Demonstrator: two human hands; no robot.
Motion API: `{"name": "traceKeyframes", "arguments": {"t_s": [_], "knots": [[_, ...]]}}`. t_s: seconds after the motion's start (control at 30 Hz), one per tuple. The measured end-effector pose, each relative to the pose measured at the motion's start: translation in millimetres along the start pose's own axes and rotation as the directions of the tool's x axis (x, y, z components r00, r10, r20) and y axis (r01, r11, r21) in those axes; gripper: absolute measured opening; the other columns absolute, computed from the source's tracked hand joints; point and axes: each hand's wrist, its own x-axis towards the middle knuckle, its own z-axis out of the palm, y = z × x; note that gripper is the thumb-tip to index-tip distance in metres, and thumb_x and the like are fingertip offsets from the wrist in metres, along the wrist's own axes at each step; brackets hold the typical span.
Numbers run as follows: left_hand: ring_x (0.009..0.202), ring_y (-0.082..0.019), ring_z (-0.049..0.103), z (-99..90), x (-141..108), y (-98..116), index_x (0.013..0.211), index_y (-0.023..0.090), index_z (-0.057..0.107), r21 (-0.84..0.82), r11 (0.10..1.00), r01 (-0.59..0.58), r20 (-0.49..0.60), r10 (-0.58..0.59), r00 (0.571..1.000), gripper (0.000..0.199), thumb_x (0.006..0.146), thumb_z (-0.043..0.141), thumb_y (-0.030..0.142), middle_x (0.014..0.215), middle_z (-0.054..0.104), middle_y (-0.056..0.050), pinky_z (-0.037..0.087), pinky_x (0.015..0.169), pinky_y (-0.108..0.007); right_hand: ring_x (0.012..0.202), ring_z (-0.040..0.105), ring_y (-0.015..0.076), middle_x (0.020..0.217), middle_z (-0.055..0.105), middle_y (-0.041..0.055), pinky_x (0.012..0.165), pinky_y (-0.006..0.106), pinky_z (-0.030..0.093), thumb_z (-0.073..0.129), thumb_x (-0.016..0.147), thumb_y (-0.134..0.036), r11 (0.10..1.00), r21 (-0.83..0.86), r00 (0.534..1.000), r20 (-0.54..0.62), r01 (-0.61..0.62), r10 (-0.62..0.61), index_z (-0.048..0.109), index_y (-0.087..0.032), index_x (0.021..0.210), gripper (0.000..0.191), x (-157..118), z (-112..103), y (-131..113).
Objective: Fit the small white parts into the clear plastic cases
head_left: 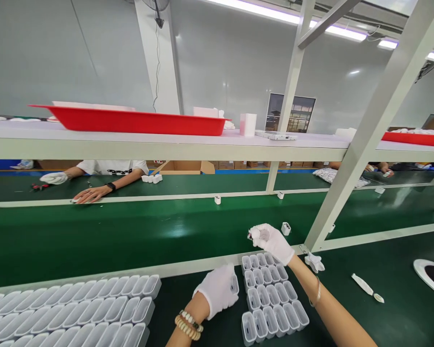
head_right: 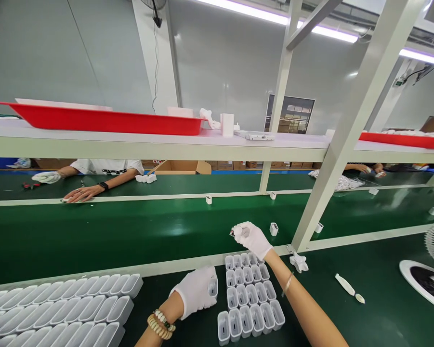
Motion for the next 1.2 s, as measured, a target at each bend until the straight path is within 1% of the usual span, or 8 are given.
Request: {"name": "traceKeyframes", "arguments": {"t_s": [0.13,0.23,0.33,0.5,0.73,0.9,1.03,1.2], "knots": [[0.069,-0.022,0.071,-24.6,-24,10,0.105,0.019,0.059,-0.099,0.995,0.002,-0.075,-0.009,0.997,0.026,0.08,0.059,0.026,0.081,0.072,-0.004,0.051,0.06,-0.028,0.086,0.072,0.0211,0.092,0.073,0.0063,0.083,0.04,0.059,0.078,0.073,-0.028,0.996,0.093,0.988,0.153,0.01,-0.024,0.059,-0.017,0.097,0.033,-32,0,-4],[0.091,-0.022,0.071,-45.6,-53,16,0.107,0.024,0.062,-0.166,0.981,-0.104,-0.235,0.063,0.97,0.025,0.083,0.055,0.024,0.102,0.073,-0.005,0.055,0.081,-0.032,0.091,0.072,0.0259,0.101,0.073,0.0111,0.085,0.047,0.058,0.075,0.071,-0.027,1.0,0.002,0.977,0.211,0.018,-0.018,0.062,-0.016,0.111,0.044,-63,3,-21],[0.108,-0.024,0.066,-57.7,-77,16,0.114,0.031,0.065,-0.182,0.958,-0.222,-0.338,0.151,0.929,0.032,0.084,0.057,0.025,0.119,0.069,-0.003,0.053,0.097,-0.041,0.101,0.069,0.0309,0.107,0.073,0.0133,0.091,0.052,0.053,0.076,0.07,-0.027,0.986,-0.129,0.974,0.214,0.102,-0.072,0.067,-0.017,0.113,0.045,-83,5,-35],[0.111,-0.028,0.067,-58.7,-91,11,0.124,0.032,0.064,-0.037,0.973,-0.227,-0.347,0.201,0.916,0.042,0.082,0.062,0.024,0.123,0.07,-0.005,0.057,0.095,-0.046,0.099,0.069,0.0278,0.111,0.072,0.0117,0.093,0.048,0.052,0.076,0.074,-0.029,0.971,-0.08,0.949,0.244,0.227,-0.201,0.067,-0.02,0.118,0.046,-94,6,-38],[0.109,-0.026,0.069,-58.9,-92,17,0.128,0.031,0.065,0.086,0.956,-0.281,-0.359,0.293,0.886,0.048,0.081,0.064,0.019,0.122,0.072,-0.006,0.061,0.093,-0.041,0.091,0.069,0.0252,0.102,0.073,0.0086,0.088,0.043,0.054,0.077,0.073,-0.028,0.963,-0.172,0.949,0.273,0.206,-0.155,0.07,-0.023,0.117,0.046,-102,9,-46],[0.108,-0.027,0.068,-59.1,-94,18,0.127,0.027,0.065,0.108,0.958,-0.267,-0.326,0.287,0.901,0.048,0.081,0.063,0.016,0.123,0.071,-0.007,0.061,0.093,-0.044,0.084,0.067,0.0212,0.09,0.07,0.0061,0.083,0.035,0.055,0.073,0.074,-0.023,0.947,-0.239,0.942,0.307,0.213,-0.135,0.075,-0.022,0.101,0.027,-102,10,-63],[0.106,-0.027,0.068,-58.9,-94,19,0.127,0.025,0.066,0.138,0.956,-0.26,-0.305,0.29,0.907,0.048,0.08,0.062,0.014,0.119,0.072,-0.007,0.061,0.092,-0.045,0.08,0.067,0.0221,0.091,0.068,0.0087,0.078,0.037,0.056,0.07,0.074,-0.02,0.944,-0.293,0.951,0.303,0.151,-0.059,0.073,-0.021,0.116,0.042,-106,12,-68],[0.098,-0.027,0.071,-56.0,-94,19,0.122,0.025,0.068,0.179,0.951,-0.254,-0.322,0.3,0.898,0.046,0.078,0.062,0.012,0.111,0.074,-0.007,0.063,0.086,-0.044,0.083,0.067,0.0237,0.096,0.068,0.0093,0.079,0.039,0.056,0.066,0.076,-0.021,0.949,-0.285,0.949,0.314,0.134,-0.039,0.07,-0.023,0.121,0.045,-110,14,-65]]}}
